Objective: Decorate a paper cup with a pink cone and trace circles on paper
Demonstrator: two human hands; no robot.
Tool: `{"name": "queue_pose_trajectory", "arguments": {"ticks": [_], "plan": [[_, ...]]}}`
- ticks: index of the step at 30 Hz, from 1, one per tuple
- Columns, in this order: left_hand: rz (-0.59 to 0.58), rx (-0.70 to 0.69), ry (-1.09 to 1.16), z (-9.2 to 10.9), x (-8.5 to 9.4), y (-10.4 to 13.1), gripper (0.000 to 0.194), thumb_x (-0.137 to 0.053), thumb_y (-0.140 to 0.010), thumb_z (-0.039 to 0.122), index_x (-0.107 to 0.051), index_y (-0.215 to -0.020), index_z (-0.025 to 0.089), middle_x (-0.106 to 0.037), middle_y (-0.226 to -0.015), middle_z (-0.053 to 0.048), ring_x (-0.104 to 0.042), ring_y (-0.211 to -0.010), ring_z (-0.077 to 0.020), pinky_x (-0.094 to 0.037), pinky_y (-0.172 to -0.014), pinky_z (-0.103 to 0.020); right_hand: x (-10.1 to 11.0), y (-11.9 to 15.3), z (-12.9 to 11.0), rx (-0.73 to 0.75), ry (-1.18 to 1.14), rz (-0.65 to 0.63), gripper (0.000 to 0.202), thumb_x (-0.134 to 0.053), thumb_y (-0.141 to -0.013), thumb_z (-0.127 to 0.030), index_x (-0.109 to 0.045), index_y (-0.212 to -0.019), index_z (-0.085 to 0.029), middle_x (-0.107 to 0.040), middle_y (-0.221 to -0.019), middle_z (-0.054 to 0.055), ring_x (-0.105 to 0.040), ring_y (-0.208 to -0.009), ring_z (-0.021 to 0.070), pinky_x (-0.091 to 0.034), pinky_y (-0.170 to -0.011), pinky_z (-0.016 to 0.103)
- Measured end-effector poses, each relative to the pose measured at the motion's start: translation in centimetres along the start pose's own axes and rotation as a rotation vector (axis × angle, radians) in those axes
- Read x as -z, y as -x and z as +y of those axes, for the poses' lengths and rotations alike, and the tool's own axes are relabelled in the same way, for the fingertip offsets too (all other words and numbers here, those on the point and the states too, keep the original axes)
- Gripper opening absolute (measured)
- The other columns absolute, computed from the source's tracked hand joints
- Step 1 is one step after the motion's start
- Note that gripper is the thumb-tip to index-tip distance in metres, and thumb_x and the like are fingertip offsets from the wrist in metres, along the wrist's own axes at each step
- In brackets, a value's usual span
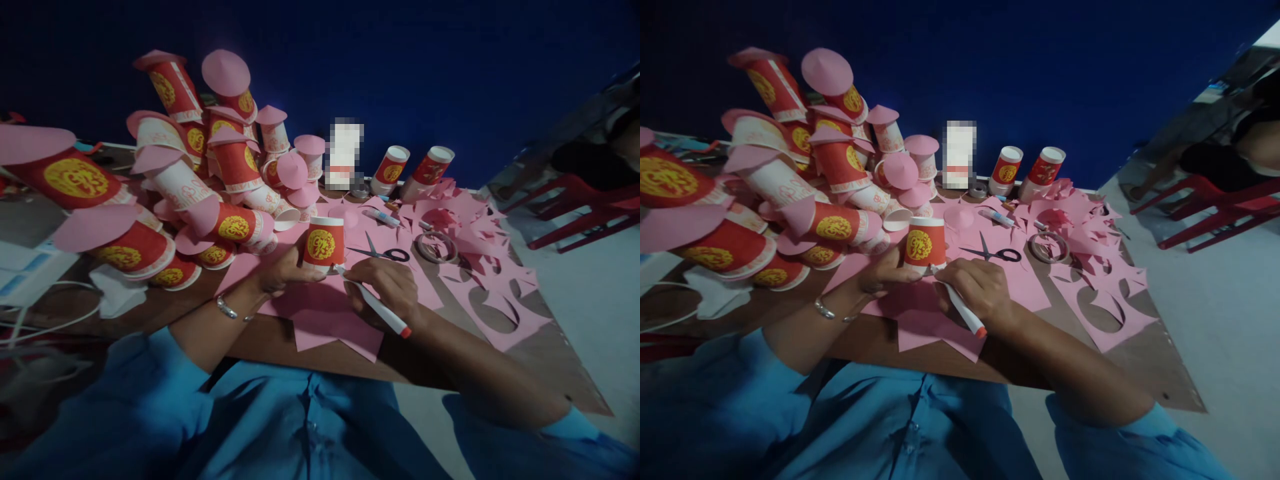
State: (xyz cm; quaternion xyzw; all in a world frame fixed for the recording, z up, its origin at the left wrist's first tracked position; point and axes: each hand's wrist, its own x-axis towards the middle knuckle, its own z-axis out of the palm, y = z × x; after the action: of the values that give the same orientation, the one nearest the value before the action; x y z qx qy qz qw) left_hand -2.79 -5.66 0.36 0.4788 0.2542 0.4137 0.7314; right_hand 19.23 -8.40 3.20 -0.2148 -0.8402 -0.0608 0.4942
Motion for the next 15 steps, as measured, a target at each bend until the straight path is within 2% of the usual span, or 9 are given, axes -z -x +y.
{"name": "queue_pose_trajectory", "arguments": {"ticks": [8,15], "plan": [[-0.004,0.006,-0.01,0.03,0.04,0.06,0.079,-0.094,-0.066,0.023,-0.055,-0.135,0.02,-0.079,-0.119,-0.011,-0.076,-0.109,-0.0305,-0.055,-0.099,-0.043,-0.02,-0.04,0.02,0.008,0.021,-0.015,0.012,-0.063,-0.095,-0.011,-0.062,-0.102,-0.021,-0.073,-0.075,0.0,-0.072,-0.065,0.0137,-0.057,-0.058,0.024],[-0.019,0.002,0.002,0.02,0.11,-0.03,0.071,-0.094,-0.067,0.021,-0.059,-0.129,0.02,-0.08,-0.112,-0.009,-0.078,-0.104,-0.0273,-0.057,-0.095,-0.04,0.0,-0.01,0.05,-0.001,0.001,-0.012,0.012,-0.064,-0.095,-0.012,-0.062,-0.103,-0.021,-0.075,-0.078,0.002,-0.073,-0.068,0.0145,-0.059,-0.061,0.024]]}}
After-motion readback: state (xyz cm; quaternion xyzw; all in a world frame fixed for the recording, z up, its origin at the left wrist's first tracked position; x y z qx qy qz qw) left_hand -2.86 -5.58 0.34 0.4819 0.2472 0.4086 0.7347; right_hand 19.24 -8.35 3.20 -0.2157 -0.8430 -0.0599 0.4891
